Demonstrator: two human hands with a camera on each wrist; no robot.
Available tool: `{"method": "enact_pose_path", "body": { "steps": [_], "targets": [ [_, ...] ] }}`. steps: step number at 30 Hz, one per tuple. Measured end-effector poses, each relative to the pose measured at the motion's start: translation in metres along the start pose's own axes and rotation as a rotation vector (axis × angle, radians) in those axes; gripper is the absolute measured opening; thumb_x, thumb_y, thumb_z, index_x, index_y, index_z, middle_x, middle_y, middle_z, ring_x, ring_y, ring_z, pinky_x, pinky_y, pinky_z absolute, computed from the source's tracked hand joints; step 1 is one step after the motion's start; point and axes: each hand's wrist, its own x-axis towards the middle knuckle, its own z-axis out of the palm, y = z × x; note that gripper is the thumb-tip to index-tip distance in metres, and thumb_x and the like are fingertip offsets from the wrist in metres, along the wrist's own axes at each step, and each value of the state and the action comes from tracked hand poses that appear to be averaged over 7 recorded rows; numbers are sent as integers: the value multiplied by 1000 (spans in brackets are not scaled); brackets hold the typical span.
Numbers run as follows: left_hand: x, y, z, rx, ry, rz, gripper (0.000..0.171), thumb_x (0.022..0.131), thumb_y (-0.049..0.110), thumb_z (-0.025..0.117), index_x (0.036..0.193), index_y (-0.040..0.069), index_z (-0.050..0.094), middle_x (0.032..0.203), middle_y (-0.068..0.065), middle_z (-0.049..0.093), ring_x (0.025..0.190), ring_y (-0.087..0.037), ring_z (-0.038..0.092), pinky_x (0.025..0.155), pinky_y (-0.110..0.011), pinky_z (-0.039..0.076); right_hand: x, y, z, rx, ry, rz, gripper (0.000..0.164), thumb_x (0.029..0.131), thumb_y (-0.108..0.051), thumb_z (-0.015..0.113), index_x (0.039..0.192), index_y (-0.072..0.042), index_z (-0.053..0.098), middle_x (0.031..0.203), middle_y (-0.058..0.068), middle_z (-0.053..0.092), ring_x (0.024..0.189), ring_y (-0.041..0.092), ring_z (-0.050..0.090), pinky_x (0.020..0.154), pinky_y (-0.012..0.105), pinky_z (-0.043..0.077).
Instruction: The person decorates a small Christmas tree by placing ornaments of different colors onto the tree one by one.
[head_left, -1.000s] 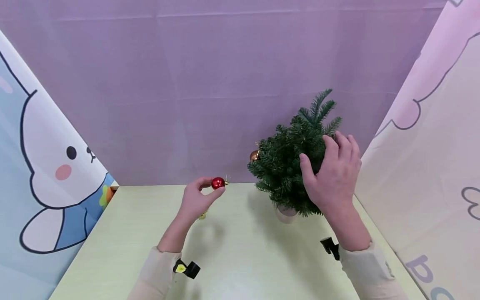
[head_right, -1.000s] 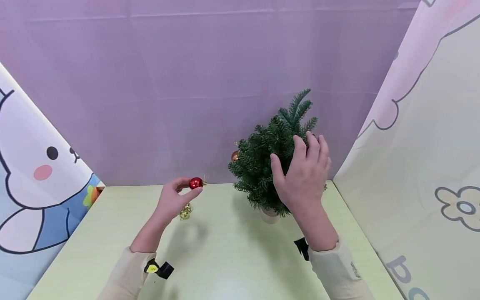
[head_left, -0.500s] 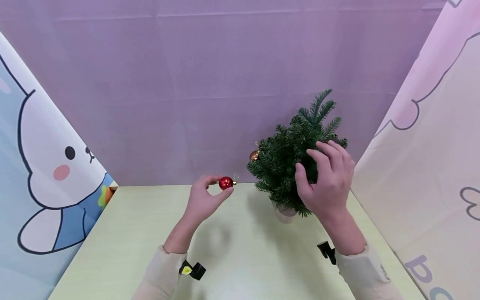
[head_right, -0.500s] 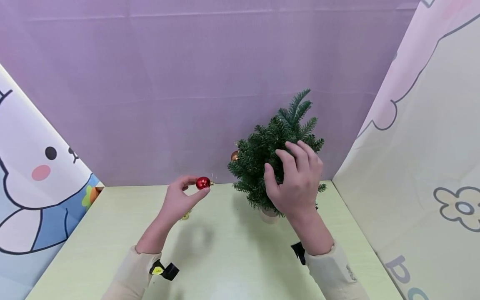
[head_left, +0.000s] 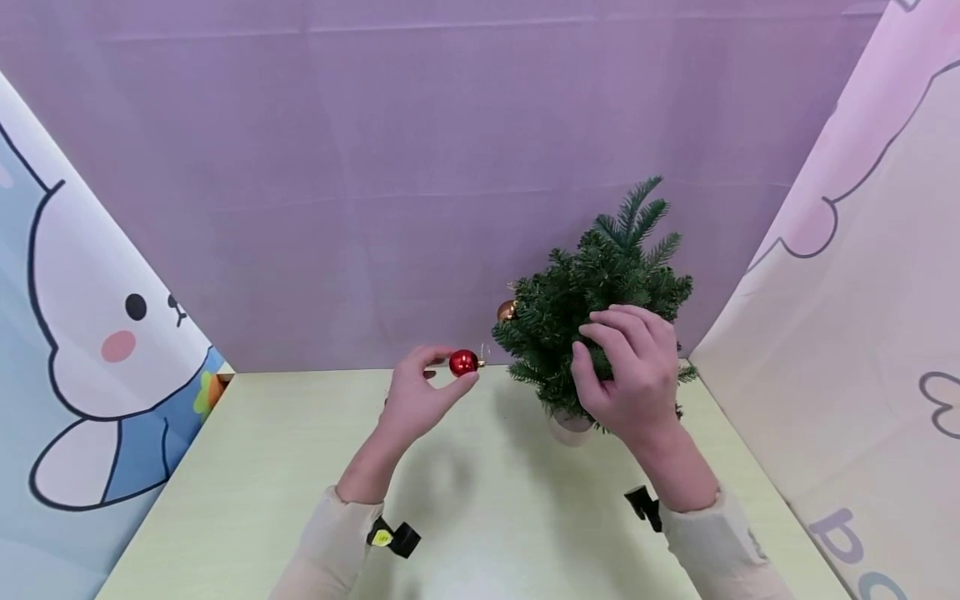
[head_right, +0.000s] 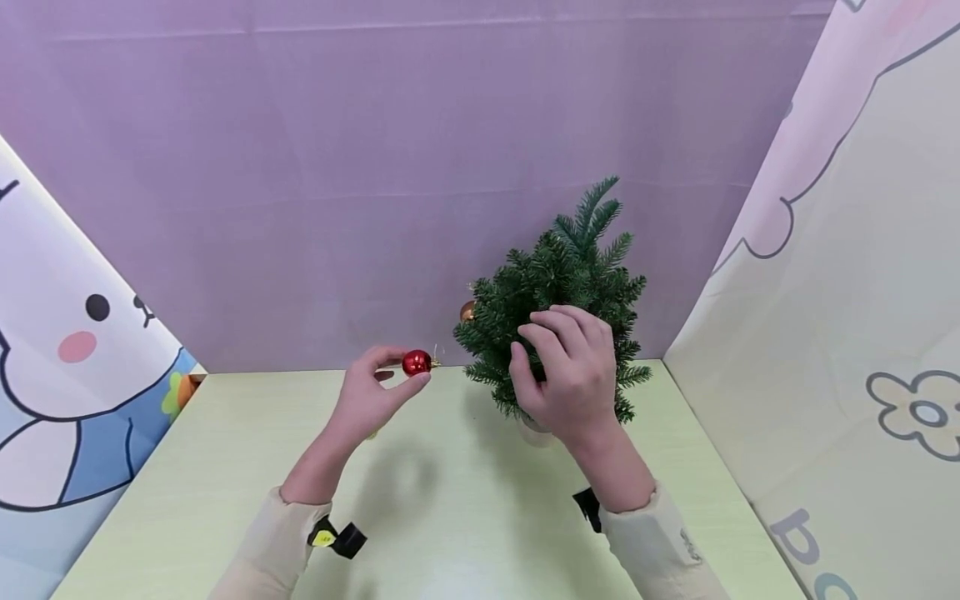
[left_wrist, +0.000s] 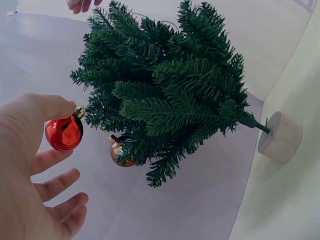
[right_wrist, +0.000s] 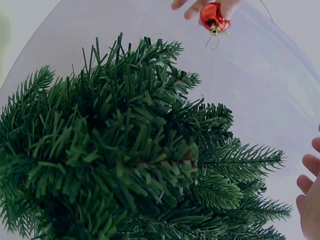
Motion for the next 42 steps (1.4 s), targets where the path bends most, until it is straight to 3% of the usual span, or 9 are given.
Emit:
{"method": "enact_pose_path", "body": {
  "steps": [17, 19, 21, 25, 29, 32, 35, 37, 42],
  "targets": [
    [6, 10, 11, -15, -51, -6, 36, 81, 33, 80, 110, 15, 69, 108, 4, 61, 108, -15, 54, 88, -40, 48, -13, 10, -1, -74, -219, 65, 28, 89, -23, 58, 96, 1, 71, 99, 18, 67, 93, 40, 59, 79, 53, 43],
    [6, 12, 13, -20, -55, -7, 35, 81, 33, 79, 110, 16, 69, 108, 4, 61, 108, -15, 53, 87, -39, 47, -12, 8, -1, -82, -185, 51, 28, 89, -23, 58, 95, 1, 71, 98, 19, 67, 92, 41, 59, 78, 54, 42],
    [6, 13, 14, -23, -60, -8, 35, 81, 34, 79, 110, 17, 69, 108, 5, 61, 107, -14, 53, 87, -38, 47, -9, 7, -1, -106, -98, 62, 29, 87, -24, 60, 93, 2, 70, 99, 20, 66, 92, 41, 58, 80, 54, 41],
    [7, 15, 15, -21, -75, -2, 36, 82, 36, 79, 110, 17, 68, 108, 6, 60, 107, -13, 53, 88, -38, 47, 2, 16, -8, -175, 11, 193, 46, 79, -36, 67, 103, 3, 67, 114, 22, 61, 105, 43, 51, 91, 54, 35],
    [10, 17, 16, -28, -60, 17, 36, 82, 35, 79, 111, 16, 68, 108, 5, 61, 107, -13, 53, 88, -38, 47, 13, 35, -19, -213, -163, 366, 73, 74, -47, 74, 126, 1, 56, 132, 24, 50, 123, 41, 40, 101, 56, 28],
    [12, 19, 17, -40, -57, 30, 35, 82, 34, 79, 110, 16, 69, 108, 5, 60, 107, -13, 53, 87, -39, 48, 17, 43, -24, -198, -318, 505, 81, 74, -46, 79, 136, -4, 49, 141, 23, 41, 132, 37, 33, 103, 57, 28],
    [14, 21, 19, -53, -68, 45, 35, 82, 35, 79, 110, 16, 69, 109, 4, 60, 107, -14, 53, 87, -39, 48, 17, 47, -26, -188, -399, 618, 84, 73, -45, 82, 140, -9, 47, 145, 18, 37, 135, 33, 28, 103, 57, 29],
    [14, 21, 20, -60, -72, 51, 35, 82, 35, 79, 110, 16, 69, 108, 4, 60, 107, -14, 52, 86, -39, 48, 15, 48, -26, -189, -414, 641, 81, 73, -44, 83, 138, -9, 49, 144, 17, 38, 134, 32, 28, 103, 56, 30],
    [11, 20, 23, -69, -71, 43, 32, 82, 32, 79, 109, 17, 70, 108, 5, 60, 107, -15, 53, 86, -38, 48, 11, 49, -24, -222, -398, 580, 71, 73, -42, 83, 128, -3, 58, 130, 19, 50, 126, 38, 36, 103, 52, 29]
  ]
}}
